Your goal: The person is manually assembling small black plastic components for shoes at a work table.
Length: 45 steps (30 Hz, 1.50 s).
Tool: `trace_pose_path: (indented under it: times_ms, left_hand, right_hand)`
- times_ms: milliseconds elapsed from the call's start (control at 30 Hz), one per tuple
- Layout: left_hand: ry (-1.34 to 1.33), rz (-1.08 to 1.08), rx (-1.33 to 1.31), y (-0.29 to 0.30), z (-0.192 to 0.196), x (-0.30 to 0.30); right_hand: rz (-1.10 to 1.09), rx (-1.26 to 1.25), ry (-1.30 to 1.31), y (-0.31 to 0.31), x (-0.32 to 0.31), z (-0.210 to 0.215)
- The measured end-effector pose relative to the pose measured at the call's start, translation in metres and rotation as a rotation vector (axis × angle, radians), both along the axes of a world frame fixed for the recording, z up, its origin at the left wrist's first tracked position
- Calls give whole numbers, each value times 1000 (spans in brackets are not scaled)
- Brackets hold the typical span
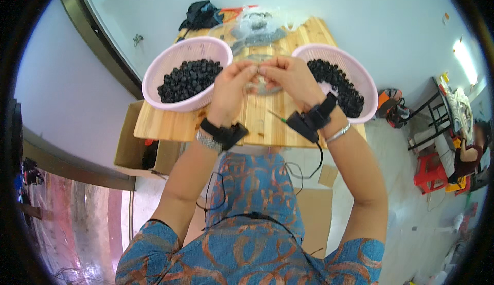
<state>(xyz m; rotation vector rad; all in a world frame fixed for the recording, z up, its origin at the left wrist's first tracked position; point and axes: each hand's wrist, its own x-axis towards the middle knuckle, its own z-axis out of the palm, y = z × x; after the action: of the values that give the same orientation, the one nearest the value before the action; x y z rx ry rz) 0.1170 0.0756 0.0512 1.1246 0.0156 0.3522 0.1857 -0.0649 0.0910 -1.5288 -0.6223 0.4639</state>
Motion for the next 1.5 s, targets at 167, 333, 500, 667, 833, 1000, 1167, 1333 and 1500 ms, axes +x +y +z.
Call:
trace_pose_path:
  times_ms: [167, 333, 500, 667, 833, 1000, 1167, 1333, 1500]
  left_hand:
    - [22, 37, 321, 15, 2, 25]
    - [14, 29, 206, 21, -9, 13]
    - [43, -4, 47, 19, -24, -32]
    - [179, -108, -200, 0, -44, -100]
    - [308, -165, -325, -27, -83, -137]
    - [341, -195, -340, -39, -103, -140]
    - [356, -247, -506, -48, -94, -131]
    - [335, -277, -543, -54, -97, -128]
    - [369, -292, -661, -59, -104, -129]
  right_hand:
    - [-56, 19, -88, 10, 26, -16]
    - [-114, -41, -265, -1, 14, -12]
    - [-143, -87, -317, -32, -34, -24]
    - [-167, -93, -345, -52, -102, -63]
    - [-142, -17, -215, -51, -146, -113]
    - [-182, -59, -224, -51, -154, -130]
    - [-260, 11, -265, -55, -153, -129]
    - [-299, -19, -285, -60, -153, -121]
    - [-304, -21, -271, -64, -153, -126]
